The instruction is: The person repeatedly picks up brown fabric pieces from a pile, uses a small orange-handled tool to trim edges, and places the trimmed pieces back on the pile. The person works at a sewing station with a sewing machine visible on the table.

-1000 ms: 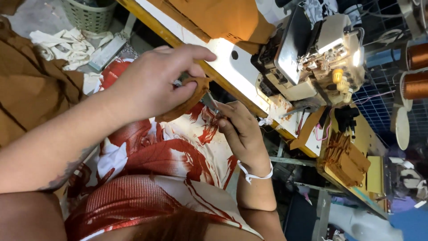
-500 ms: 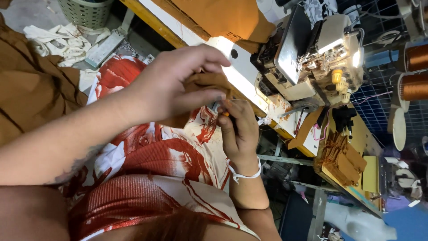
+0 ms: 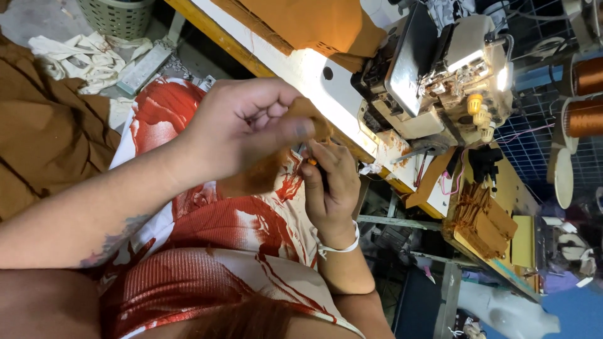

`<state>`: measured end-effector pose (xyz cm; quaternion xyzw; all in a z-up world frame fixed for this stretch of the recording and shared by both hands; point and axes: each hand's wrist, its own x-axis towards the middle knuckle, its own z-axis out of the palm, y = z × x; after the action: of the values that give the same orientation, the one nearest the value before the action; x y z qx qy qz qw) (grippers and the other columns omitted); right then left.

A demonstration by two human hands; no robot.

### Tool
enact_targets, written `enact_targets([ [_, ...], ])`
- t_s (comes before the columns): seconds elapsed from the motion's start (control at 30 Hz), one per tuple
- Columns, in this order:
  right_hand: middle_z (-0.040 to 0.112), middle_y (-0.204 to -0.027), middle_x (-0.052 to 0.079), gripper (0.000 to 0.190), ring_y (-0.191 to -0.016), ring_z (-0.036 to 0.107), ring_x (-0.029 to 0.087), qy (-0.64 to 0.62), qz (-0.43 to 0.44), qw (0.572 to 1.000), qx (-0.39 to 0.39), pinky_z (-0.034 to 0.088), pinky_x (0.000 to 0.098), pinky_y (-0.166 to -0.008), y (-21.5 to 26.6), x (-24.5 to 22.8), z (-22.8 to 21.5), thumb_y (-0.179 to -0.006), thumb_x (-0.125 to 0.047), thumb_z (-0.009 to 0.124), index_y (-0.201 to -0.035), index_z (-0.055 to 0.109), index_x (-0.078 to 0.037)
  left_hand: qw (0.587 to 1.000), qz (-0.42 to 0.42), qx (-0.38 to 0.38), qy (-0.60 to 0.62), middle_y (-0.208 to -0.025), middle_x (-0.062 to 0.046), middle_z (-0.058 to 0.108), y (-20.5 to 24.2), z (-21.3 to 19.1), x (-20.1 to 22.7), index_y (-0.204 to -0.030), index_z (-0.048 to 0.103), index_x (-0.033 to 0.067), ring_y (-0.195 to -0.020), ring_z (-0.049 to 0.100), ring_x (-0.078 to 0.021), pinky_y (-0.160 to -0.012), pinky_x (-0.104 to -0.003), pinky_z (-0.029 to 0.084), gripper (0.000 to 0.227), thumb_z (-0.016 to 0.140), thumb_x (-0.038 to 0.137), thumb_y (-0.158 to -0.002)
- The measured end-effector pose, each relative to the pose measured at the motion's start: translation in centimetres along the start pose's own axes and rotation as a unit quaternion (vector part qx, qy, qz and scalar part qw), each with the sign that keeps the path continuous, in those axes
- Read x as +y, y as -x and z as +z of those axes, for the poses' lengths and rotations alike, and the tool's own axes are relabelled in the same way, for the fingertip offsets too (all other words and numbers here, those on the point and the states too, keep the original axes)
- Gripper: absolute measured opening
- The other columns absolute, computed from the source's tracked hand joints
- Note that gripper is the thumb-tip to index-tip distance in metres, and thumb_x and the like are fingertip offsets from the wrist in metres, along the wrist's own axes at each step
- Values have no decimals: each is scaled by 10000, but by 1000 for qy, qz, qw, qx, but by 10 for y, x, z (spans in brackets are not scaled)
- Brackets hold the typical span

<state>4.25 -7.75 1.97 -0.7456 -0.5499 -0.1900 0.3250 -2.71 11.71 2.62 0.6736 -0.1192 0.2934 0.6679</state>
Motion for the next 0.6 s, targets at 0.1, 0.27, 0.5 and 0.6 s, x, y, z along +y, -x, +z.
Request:
enact_targets([
  [0.1,641,-991,103,253,-921,616,269,11,-9,1000,-10,523,374,-835,-1,-3,-2,-1032,-218,482,-1130,578,-6,996,74,25,-44,-691,-20,507,-3,-5,0,-850,645,26,-620,444,-115,-541,-236,357,172,589,82,-1002],
  [0.27,633,-970,116,261,-911,616,263,13,10,1000,0,531,358,-793,2,-1,-6,-1023,-211,502,-1143,580,8,987,115,37,-106,-783,-78,609,-5,-9,9,-878,709,5,-710,563,-160,-612,-263,438,142,652,87,-980],
  [0.5,614,-952,139,255,-869,588,286,36,8,999,17,499,370,-750,-3,-6,-4,-1011,-215,501,-1027,593,22,990,108,22,-85,-766,-58,605,-1,2,5,-845,661,18,-664,522,-139,-579,-248,407,101,725,38,-921],
  [0.6,600,-922,137,258,-849,570,287,30,17,999,21,486,375,-742,-5,-8,-4,-1013,-215,491,-1009,587,25,993,92,26,-69,-643,-3,508,-1,4,7,-822,649,25,-580,409,-99,-522,-232,327,129,724,24,-927],
])
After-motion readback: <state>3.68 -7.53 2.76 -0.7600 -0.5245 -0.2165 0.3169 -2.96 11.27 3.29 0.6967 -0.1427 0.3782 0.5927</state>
